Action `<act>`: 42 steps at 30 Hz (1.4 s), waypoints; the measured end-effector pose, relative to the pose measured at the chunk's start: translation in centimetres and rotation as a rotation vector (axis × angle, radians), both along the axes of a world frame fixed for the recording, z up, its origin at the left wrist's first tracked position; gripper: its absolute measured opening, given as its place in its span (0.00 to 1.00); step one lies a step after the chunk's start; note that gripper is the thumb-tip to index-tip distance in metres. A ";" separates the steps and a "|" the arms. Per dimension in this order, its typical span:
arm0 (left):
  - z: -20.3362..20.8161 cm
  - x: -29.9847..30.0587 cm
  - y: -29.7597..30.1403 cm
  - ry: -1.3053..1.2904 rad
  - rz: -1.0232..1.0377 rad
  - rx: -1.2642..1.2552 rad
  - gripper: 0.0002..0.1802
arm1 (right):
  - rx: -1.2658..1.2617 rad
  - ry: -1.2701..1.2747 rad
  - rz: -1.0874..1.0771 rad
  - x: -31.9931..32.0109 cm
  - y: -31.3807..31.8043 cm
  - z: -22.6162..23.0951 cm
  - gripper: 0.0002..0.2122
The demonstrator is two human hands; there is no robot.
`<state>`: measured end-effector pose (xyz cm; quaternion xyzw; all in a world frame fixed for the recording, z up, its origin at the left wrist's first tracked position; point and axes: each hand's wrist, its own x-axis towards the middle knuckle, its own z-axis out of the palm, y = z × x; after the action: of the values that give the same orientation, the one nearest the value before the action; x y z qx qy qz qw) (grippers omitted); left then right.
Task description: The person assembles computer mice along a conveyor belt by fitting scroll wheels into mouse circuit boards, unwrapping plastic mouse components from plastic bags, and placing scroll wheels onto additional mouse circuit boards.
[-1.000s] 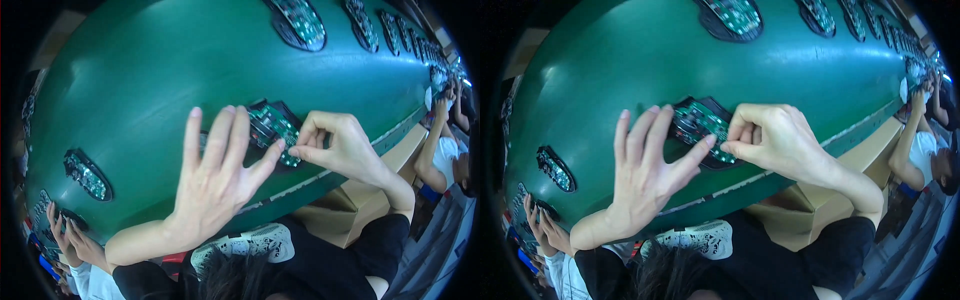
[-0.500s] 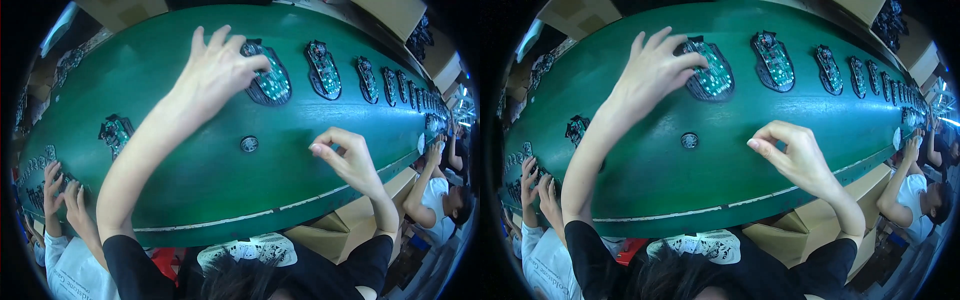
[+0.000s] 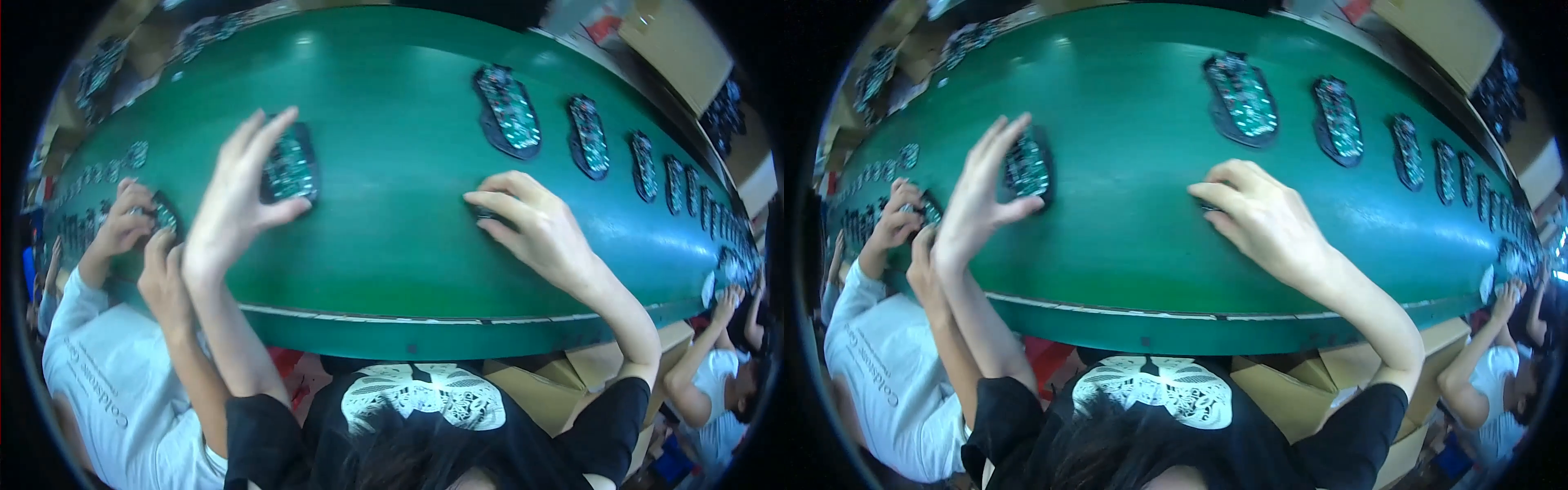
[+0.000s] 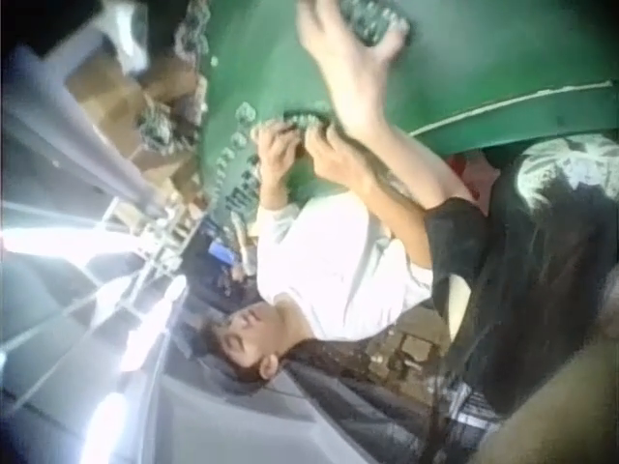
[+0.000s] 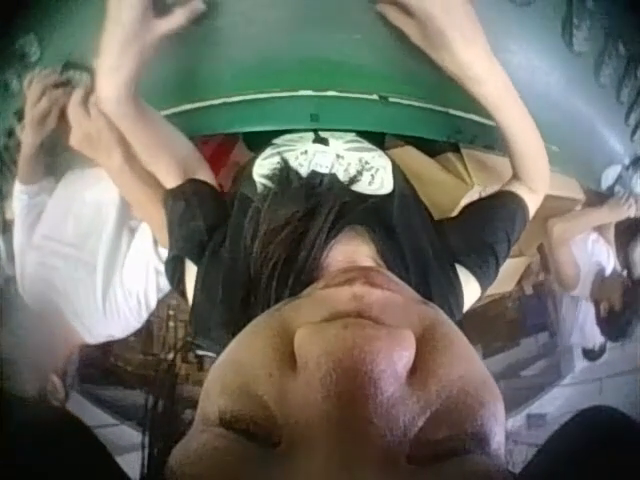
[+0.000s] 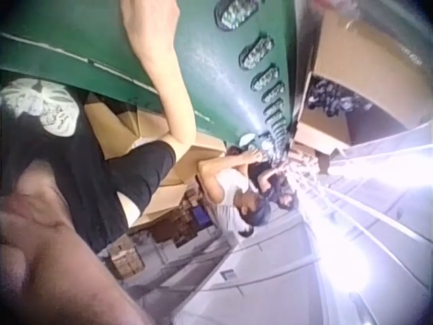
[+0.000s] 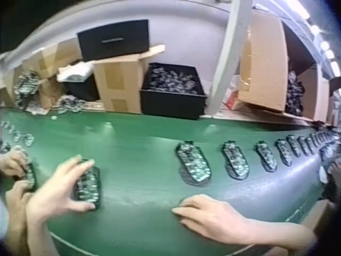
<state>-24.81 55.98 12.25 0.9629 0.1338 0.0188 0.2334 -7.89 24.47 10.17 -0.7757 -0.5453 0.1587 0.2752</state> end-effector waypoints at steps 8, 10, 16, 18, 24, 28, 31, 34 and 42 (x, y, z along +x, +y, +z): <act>-2.1 -1.0 -2.2 -0.092 -0.088 0.050 0.42 | -0.139 0.330 -0.256 -0.3 -2.8 3.8 0.17; -2.3 0.6 -5.2 -0.047 -0.155 0.003 0.42 | -0.188 0.541 -0.408 -0.3 -3.7 4.7 0.18; -1.7 2.6 -16.4 -0.021 -0.365 0.027 0.42 | -0.033 1.265 -0.525 0.2 -5.5 4.0 0.18; -2.3 2.8 -18.4 -0.059 -0.401 0.048 0.44 | 0.040 1.352 -0.565 -0.1 -6.1 3.1 0.17; -2.0 2.9 -17.0 0.013 -0.486 0.019 0.42 | -0.097 0.818 -0.653 -1.4 -5.9 2.1 0.15; -2.6 2.7 -17.0 0.005 -0.511 -0.071 0.34 | 0.042 0.163 -0.434 -2.2 -4.2 0.4 0.11; -3.1 2.8 -16.9 -0.045 -0.533 0.061 0.28 | 0.090 0.025 -0.355 -2.3 -3.3 -0.5 0.11; -3.0 2.8 -17.2 0.000 -0.511 0.053 0.36 | 0.092 -0.265 -0.264 -2.4 -2.6 -0.7 0.10; -3.2 3.3 -17.0 0.011 -0.499 0.021 0.34 | -0.221 -0.284 -0.235 -3.4 -1.9 2.3 0.21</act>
<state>-21.52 38.98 9.08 0.9686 -0.1070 -0.0435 0.2203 -11.28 22.55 12.45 -0.8740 -0.4637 0.0736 0.1255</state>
